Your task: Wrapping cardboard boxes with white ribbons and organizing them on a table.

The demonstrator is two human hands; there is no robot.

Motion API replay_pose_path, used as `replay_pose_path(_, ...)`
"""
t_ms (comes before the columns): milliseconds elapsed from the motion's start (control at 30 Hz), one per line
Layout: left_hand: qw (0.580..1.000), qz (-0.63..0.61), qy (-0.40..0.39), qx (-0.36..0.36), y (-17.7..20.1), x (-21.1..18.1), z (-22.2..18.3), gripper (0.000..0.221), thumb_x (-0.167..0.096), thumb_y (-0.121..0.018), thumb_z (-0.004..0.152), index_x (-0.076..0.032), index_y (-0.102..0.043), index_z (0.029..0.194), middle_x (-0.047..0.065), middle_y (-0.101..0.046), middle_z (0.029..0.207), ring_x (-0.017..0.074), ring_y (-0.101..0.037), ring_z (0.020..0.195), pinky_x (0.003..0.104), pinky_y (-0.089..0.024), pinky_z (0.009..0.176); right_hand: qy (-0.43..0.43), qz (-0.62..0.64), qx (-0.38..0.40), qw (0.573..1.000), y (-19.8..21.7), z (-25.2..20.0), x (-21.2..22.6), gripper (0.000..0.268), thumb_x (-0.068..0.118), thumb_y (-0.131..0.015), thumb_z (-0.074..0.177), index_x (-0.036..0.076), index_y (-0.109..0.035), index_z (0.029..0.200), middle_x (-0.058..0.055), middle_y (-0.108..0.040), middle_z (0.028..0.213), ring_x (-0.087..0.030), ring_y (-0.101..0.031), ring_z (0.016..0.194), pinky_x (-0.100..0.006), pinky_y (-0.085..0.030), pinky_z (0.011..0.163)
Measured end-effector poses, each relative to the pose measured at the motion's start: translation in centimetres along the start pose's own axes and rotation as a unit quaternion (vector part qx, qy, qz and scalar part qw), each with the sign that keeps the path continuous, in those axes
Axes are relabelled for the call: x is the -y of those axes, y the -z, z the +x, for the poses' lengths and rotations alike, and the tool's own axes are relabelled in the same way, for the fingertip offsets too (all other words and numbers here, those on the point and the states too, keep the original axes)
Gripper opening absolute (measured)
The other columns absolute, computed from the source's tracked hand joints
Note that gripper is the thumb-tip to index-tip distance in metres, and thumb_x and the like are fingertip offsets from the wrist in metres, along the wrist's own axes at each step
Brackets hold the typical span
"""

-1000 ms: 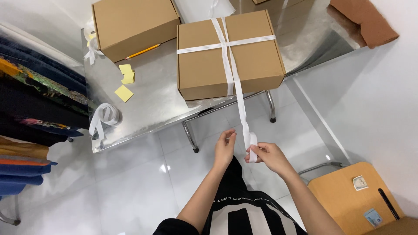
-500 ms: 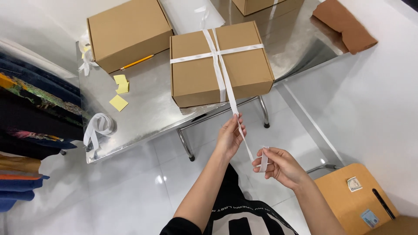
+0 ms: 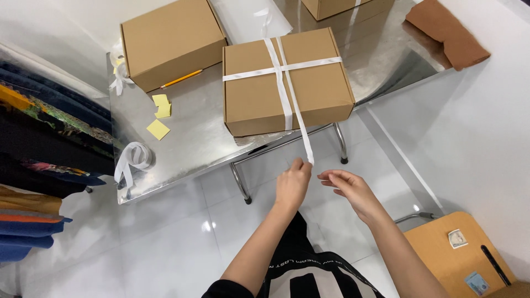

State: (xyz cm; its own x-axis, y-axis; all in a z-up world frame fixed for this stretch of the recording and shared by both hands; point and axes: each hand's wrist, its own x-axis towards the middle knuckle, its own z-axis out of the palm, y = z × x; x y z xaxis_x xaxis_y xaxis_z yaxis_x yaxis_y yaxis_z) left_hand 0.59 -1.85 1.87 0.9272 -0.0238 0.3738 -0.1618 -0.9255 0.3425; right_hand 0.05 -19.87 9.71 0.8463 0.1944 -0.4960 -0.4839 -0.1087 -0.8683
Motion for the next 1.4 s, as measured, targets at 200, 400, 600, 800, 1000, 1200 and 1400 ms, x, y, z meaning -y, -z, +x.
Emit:
replay_pose_path(200, 0.996, 0.029, -0.078, -0.024, -1.7, 0.8, -2.0, 0.004, -0.017, -0.077, 0.097, -0.021, -0.078, 0.098, -0.005, -0.064, 0.081, 0.0077, -0.065, 0.051, 0.02, -0.051, 0.045, 0.002, -0.039, -0.019, 0.999, -1.5, 6.0, 0.1, 0.048, 0.03, -0.071, 0.105, 0.01, -0.063, 0.148, -0.014, -0.071, 0.142, -0.029, -0.065, 0.135, -0.043, -0.048, 0.112)
replay_pose_path(400, 0.991, -0.054, -0.123, -0.009, 2.5, 0.0, -2.0, 0.018, -0.033, -0.083, 0.091, -0.026, -0.077, 0.106, -0.003, -0.07, 0.096, 0.0166, -0.074, 0.079, 0.029, -0.059, 0.063, 0.039, -0.023, 0.007, 0.999, -3.7, 9.3, 2.4, 0.051, 0.025, -0.073, 0.101, -0.006, -0.065, 0.141, -0.02, -0.078, 0.123, -0.026, -0.076, 0.106, -0.036, -0.058, 0.093)
replay_pose_path(600, 0.964, -0.262, 0.052, 0.003, 4.7, 1.9, -1.1, 0.033, -0.034, -0.068, 0.102, -0.023, -0.069, 0.134, 0.004, -0.066, 0.118, 0.0265, -0.07, 0.095, 0.043, -0.06, 0.085, 0.078, 0.0, 0.017, 0.997, -1.6, 10.4, -0.2, 0.031, 0.017, -0.077, 0.099, -0.001, -0.077, 0.124, -0.016, -0.083, 0.106, -0.024, -0.078, 0.094, -0.038, -0.062, 0.09)
replay_pose_path(800, 0.965, -0.249, 0.079, -0.018, 4.9, 3.1, 0.9, 0.022, -0.024, -0.068, 0.103, -0.019, -0.072, 0.125, 0.002, -0.062, 0.116, 0.0275, -0.071, 0.094, 0.044, -0.057, 0.087, -0.006, -0.18, -0.01, 0.984, 0.1, 11.5, -2.1, 0.046, 0.024, -0.08, 0.096, 0.004, -0.074, 0.137, -0.019, -0.077, 0.132, -0.033, -0.069, 0.13, -0.046, -0.053, 0.109)
replay_pose_path(1000, 0.957, -0.261, 0.128, -0.022, 4.7, 4.1, 5.9, 0.021, -0.013, -0.066, 0.104, -0.015, -0.071, 0.124, 0.008, -0.059, 0.119, 0.0313, -0.07, 0.102, 0.045, -0.057, 0.09, 0.049, -0.192, -0.025, 0.98, 0.0, 14.5, 2.6, 0.044, 0.023, -0.077, 0.097, 0.009, -0.073, 0.139, -0.015, -0.076, 0.135, -0.032, -0.066, 0.134, -0.045, -0.05, 0.114)
replay_pose_path(1200, 0.963, -0.226, 0.132, -0.064, 2.3, 7.9, 14.6, 0.019, -0.01, -0.068, 0.102, -0.015, -0.071, 0.12, 0.007, -0.058, 0.113, 0.0326, -0.067, 0.103, 0.046, -0.055, 0.092, 0.149, -0.078, -0.036, 0.985, 0.1, 21.5, 8.7, 0.026, 0.01, -0.067, 0.104, -0.001, -0.076, 0.125, -0.02, -0.081, 0.108, -0.022, -0.076, 0.093, -0.031, -0.063, 0.081)
replay_pose_path(1400, 0.947, -0.262, 0.183, -0.043, 0.2, 14.0, 25.3, 0.024, -0.007, -0.068, 0.1, -0.016, -0.071, 0.122, 0.005, -0.056, 0.115, 0.0306, -0.064, 0.109, 0.044, -0.053, 0.098, 0.221, -0.158, -0.09, 0.958, -1.2, 31.8, 15.9, 0.021, 0.014, -0.069, 0.105, 0.011, -0.081, 0.121, -0.011, -0.082, 0.11, -0.019, -0.073, 0.107, -0.035, -0.059, 0.089)
